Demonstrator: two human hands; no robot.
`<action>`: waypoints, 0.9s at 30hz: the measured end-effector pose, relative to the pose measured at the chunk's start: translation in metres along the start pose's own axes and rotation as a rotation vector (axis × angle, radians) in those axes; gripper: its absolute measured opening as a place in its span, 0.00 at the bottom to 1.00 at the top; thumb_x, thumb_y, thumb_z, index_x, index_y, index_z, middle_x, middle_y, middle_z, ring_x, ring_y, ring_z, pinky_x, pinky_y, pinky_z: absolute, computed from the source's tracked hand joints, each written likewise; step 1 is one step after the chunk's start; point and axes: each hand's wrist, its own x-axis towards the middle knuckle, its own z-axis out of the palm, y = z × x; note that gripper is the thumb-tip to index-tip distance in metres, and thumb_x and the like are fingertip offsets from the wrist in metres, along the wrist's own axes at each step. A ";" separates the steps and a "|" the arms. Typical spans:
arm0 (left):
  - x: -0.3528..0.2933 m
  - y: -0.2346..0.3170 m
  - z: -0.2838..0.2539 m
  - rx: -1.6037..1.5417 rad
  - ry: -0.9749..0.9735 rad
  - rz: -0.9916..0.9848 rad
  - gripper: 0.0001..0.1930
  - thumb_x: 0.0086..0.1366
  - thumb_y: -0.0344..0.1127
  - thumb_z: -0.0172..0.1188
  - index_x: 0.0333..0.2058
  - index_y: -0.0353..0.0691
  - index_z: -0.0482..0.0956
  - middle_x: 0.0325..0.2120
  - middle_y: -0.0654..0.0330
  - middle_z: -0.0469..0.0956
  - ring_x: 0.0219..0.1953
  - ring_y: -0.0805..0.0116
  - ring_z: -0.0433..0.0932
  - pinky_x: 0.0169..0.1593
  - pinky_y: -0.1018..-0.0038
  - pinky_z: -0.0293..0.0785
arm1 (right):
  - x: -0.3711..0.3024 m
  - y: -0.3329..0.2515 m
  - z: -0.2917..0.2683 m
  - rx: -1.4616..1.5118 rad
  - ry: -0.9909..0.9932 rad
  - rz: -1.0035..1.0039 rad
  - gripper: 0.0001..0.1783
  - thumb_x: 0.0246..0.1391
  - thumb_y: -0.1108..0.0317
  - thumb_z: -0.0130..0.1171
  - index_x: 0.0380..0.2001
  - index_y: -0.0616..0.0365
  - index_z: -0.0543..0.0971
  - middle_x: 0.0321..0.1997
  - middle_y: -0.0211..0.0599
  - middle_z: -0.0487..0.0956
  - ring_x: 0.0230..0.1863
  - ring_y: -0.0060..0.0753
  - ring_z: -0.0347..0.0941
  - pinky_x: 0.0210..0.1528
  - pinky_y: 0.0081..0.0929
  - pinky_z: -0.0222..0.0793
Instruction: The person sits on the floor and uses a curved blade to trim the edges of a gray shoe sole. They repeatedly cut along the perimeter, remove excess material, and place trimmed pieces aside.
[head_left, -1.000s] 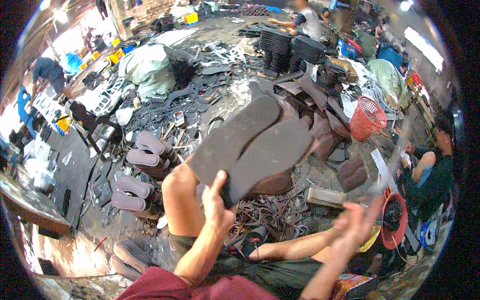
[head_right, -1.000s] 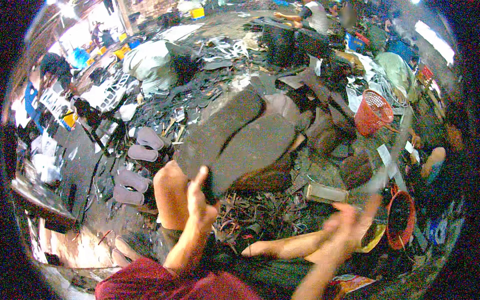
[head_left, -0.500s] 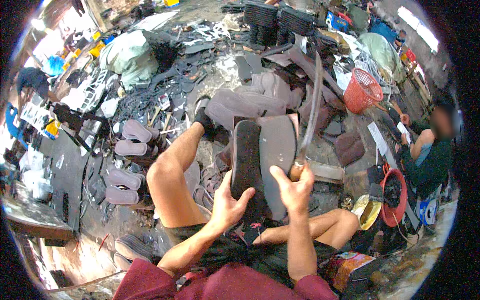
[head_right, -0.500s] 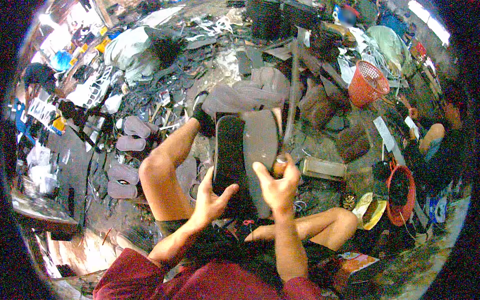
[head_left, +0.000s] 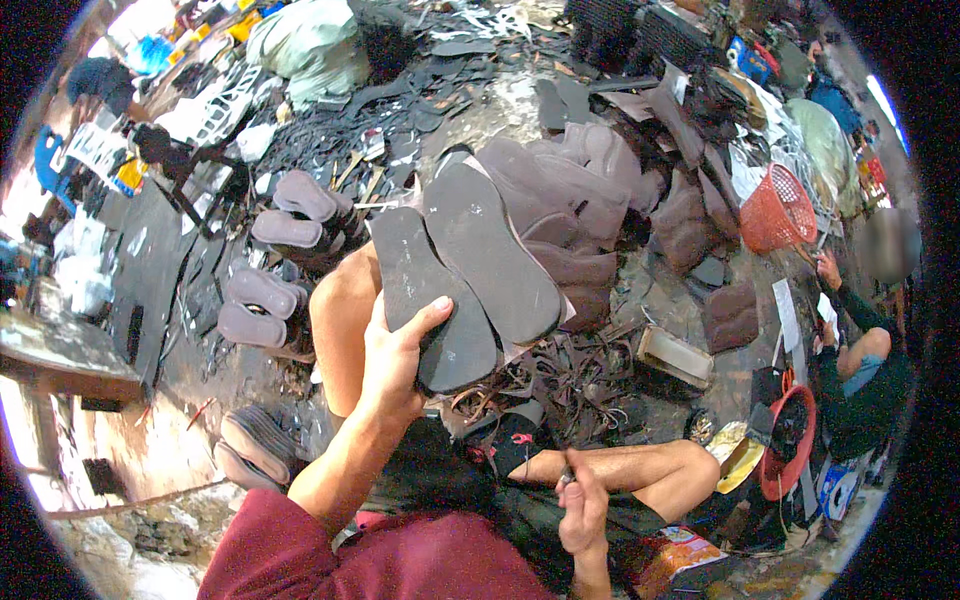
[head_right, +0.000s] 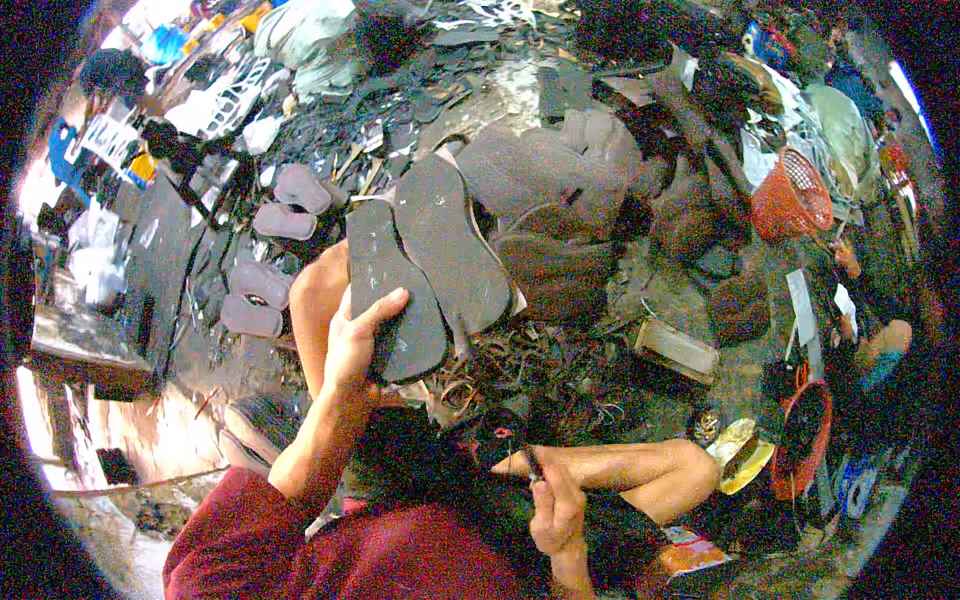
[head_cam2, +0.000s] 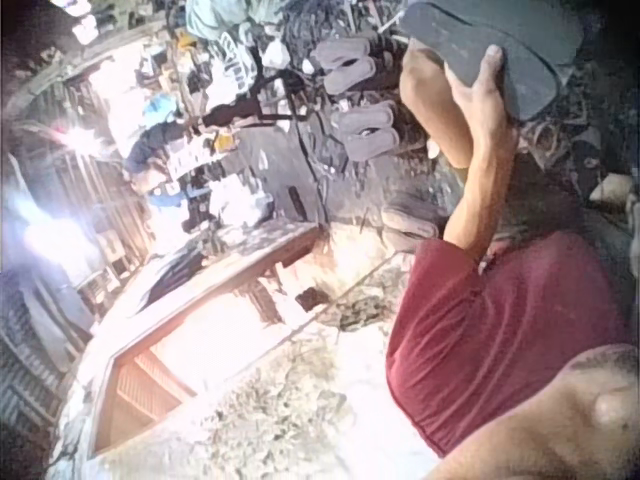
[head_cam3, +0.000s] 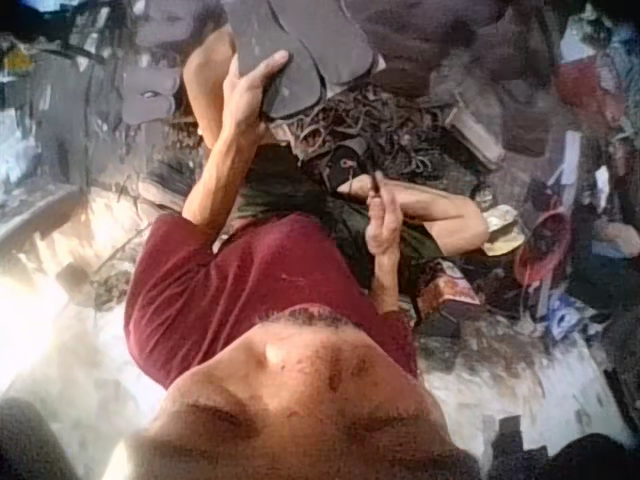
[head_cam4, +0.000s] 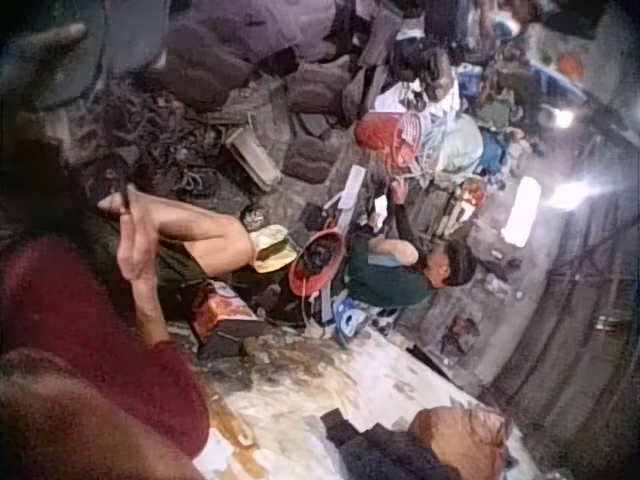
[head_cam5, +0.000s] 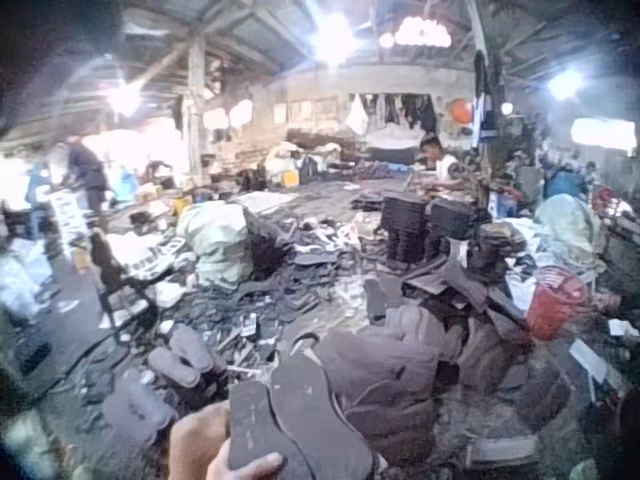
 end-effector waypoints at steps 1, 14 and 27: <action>-0.001 -0.001 -0.004 0.000 0.016 -0.035 0.30 0.57 0.36 0.67 0.58 0.38 0.69 0.46 0.59 0.78 0.43 0.67 0.78 0.49 0.70 0.74 | -0.008 0.002 0.002 -0.020 -0.016 0.024 0.21 0.65 0.67 0.49 0.58 0.64 0.72 0.50 0.54 0.79 0.45 0.54 0.78 0.52 0.39 0.72; -0.005 -0.022 -0.022 -0.075 0.033 -0.090 0.28 0.55 0.27 0.69 0.54 0.35 0.70 0.43 0.57 0.78 0.42 0.67 0.79 0.45 0.70 0.79 | -0.009 -0.016 0.016 -0.162 -0.027 -0.049 0.18 0.64 0.68 0.50 0.55 0.57 0.77 0.33 0.48 0.79 0.31 0.49 0.77 0.35 0.39 0.73; -0.014 -0.031 -0.049 0.166 -0.043 -0.087 0.39 0.48 0.32 0.73 0.60 0.35 0.67 0.47 0.55 0.77 0.48 0.62 0.77 0.55 0.67 0.72 | 0.070 -0.001 0.067 -0.142 -0.105 -0.221 0.17 0.64 0.65 0.48 0.54 0.58 0.75 0.43 0.52 0.78 0.36 0.61 0.76 0.37 0.47 0.73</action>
